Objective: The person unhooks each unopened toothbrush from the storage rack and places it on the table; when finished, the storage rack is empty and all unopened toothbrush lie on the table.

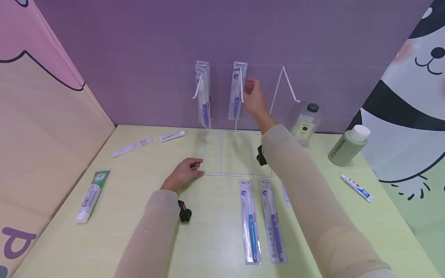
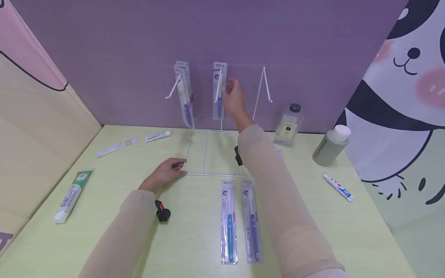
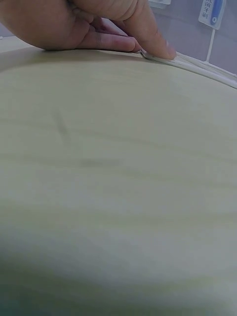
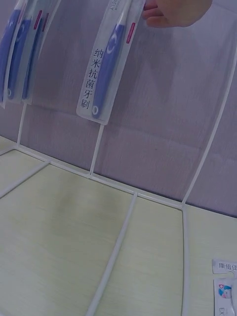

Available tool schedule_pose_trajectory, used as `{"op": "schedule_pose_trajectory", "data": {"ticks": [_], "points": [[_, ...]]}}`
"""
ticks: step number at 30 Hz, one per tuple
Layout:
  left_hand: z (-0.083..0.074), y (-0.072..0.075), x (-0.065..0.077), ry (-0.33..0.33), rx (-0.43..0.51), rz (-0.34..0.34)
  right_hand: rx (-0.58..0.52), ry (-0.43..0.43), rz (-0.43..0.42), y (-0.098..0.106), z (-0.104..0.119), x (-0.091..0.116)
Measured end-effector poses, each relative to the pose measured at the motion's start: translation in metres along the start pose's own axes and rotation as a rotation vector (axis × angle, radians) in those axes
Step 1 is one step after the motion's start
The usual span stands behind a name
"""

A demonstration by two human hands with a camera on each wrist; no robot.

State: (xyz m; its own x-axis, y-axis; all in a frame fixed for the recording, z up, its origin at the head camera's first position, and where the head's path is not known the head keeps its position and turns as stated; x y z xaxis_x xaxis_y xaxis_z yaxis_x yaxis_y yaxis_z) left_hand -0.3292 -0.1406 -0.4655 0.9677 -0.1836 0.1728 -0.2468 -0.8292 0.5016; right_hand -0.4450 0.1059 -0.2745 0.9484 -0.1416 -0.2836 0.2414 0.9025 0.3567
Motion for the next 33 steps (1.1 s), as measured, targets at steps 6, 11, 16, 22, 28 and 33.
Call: {"op": "schedule_pose_trajectory", "data": {"ticks": [6,11,16,22,28,33], "points": [[0.001,0.001,-0.001,0.0,0.004,0.003,-0.087,0.031,-0.032,-0.009,0.001,0.001],[0.0,0.001,0.0,-0.009,0.005,0.017,0.046,0.083,-0.075,-0.012,0.0,0.001],[-0.001,0.0,-0.001,-0.006,0.003,0.012,0.072,0.089,-0.07,-0.01,0.001,0.002],[-0.002,-0.003,-0.004,-0.008,0.002,0.01,-0.036,0.06,-0.066,-0.001,-0.002,0.003],[-0.002,-0.004,-0.004,-0.002,-0.001,0.016,-0.146,0.04,-0.062,0.015,-0.01,0.004],[-0.004,-0.002,-0.003,0.0,-0.009,0.018,-0.246,0.031,-0.039,0.029,-0.018,0.014]]}}
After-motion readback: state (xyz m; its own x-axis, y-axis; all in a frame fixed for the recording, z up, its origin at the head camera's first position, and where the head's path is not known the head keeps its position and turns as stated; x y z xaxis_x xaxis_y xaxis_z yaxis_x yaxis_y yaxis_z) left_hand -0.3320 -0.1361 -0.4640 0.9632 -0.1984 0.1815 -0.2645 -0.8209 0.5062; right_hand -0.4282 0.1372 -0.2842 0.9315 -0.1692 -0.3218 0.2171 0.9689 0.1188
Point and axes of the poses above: each hand's wrist, its own x-axis away from the middle knuckle, its own y-axis out of the back of the hand, z = x × y, the point moved 3 cm from there along -x, towards the middle knuckle, and after that the axes turned 1 degree about -z, right-handed, at the moved point
